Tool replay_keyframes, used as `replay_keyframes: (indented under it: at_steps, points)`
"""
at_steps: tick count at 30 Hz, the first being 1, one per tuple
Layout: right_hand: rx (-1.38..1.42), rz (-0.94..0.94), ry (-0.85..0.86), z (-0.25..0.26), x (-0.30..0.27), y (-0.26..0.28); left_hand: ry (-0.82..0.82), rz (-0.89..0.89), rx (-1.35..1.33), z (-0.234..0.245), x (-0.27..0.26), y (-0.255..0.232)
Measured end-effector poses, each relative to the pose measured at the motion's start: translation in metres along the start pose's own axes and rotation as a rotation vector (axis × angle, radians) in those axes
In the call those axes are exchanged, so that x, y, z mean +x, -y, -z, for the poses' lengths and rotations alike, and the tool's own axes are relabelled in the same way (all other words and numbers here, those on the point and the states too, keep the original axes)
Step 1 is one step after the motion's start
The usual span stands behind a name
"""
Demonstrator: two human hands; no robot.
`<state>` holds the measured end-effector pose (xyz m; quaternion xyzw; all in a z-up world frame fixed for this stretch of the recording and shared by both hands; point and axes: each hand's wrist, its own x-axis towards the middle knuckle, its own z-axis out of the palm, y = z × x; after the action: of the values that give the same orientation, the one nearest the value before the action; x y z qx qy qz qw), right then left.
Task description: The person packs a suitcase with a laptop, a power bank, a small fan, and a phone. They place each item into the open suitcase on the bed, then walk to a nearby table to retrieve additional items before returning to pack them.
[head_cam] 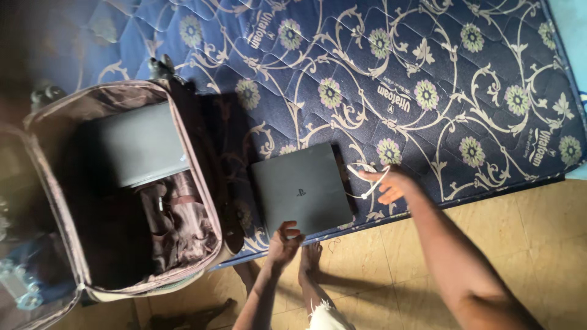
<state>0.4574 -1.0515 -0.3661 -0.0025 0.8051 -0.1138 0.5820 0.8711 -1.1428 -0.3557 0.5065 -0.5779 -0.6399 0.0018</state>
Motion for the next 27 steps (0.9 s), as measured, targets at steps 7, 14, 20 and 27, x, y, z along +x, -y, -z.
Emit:
replay_keyframes:
  at_steps: [7,14,20,27]
  points:
    - [-0.003,0.303,0.045,0.05,-0.064,0.001,0.018,0.08,-0.155,0.084,-0.039,-0.046]
    - [0.216,0.661,-0.082,-0.088,-0.199,0.078,-0.143,0.01,-0.359,0.19,-0.066,-0.072]
    - [0.369,0.792,0.372,-0.266,-0.252,0.167,-0.448,-0.241,-0.083,0.292,-0.065,-0.069]
    - [0.272,0.88,0.163,-0.395,-0.215,0.253,-0.523,-0.003,-0.088,0.384,-0.034,-0.055]
